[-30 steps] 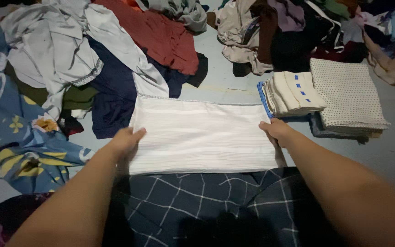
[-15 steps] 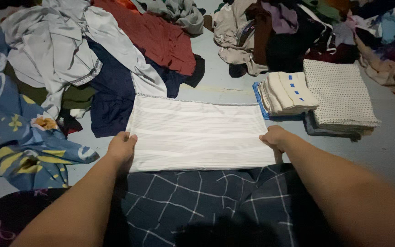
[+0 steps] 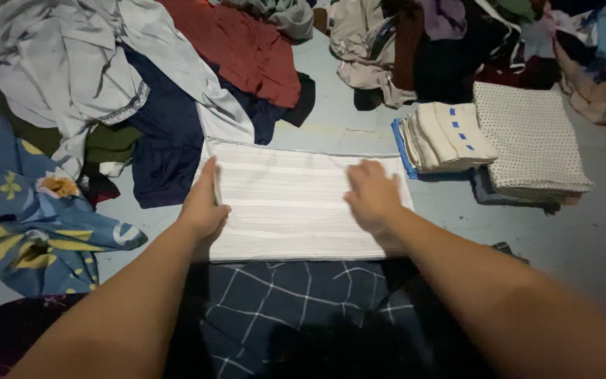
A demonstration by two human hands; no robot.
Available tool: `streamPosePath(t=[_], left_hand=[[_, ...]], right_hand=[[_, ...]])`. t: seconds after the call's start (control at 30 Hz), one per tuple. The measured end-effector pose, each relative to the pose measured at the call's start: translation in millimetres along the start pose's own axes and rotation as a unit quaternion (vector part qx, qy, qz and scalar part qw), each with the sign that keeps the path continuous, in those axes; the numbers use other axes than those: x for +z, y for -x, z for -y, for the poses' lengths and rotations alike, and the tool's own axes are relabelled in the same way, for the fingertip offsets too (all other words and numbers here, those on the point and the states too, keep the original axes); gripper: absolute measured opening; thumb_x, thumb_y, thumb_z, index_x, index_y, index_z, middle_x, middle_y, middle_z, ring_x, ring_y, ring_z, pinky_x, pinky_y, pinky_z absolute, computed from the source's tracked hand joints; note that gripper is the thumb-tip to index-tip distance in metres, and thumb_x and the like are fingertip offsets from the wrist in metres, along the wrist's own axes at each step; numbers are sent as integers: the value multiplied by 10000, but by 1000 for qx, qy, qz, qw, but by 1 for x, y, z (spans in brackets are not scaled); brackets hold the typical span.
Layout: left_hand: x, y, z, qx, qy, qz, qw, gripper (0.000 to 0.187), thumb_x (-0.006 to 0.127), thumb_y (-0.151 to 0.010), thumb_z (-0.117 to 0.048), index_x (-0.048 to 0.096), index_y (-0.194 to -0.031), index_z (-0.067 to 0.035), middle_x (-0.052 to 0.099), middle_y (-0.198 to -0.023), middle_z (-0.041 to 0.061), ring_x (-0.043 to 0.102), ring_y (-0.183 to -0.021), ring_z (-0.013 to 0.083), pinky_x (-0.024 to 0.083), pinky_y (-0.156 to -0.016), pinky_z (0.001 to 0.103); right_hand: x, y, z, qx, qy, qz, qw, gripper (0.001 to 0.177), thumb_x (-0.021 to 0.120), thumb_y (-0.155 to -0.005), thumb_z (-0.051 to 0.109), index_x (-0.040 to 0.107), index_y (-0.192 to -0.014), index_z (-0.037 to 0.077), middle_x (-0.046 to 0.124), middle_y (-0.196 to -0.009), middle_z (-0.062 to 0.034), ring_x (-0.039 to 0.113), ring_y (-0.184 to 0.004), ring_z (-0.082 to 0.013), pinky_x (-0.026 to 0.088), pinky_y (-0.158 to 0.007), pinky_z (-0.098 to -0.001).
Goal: The person sits on the floor and folds a white towel with blue squares, then folds a white striped sheet. They smooth and align the edges before stacking the folded items on the floor.
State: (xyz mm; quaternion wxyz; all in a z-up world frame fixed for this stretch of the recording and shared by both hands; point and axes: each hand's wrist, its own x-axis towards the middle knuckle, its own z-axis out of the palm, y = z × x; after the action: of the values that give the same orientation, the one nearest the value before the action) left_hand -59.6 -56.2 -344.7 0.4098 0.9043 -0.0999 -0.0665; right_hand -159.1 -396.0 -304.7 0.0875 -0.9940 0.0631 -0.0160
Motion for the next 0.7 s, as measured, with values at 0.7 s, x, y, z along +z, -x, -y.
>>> streamPosePath(t=[0.7], left_hand=[[-1, -6, -18, -36, -215, -55, 974, 971, 791, -664, -64, 325, -1511, 30, 301, -1565, 257, 322, -1414, 443, 317, -1116, 528]], right_hand=[[63, -2, -81, 227, 53, 21, 972, 672, 292, -1035, 498, 151, -1618, 193, 37, -1715, -8, 33, -1565, -286, 21, -1140, -767]])
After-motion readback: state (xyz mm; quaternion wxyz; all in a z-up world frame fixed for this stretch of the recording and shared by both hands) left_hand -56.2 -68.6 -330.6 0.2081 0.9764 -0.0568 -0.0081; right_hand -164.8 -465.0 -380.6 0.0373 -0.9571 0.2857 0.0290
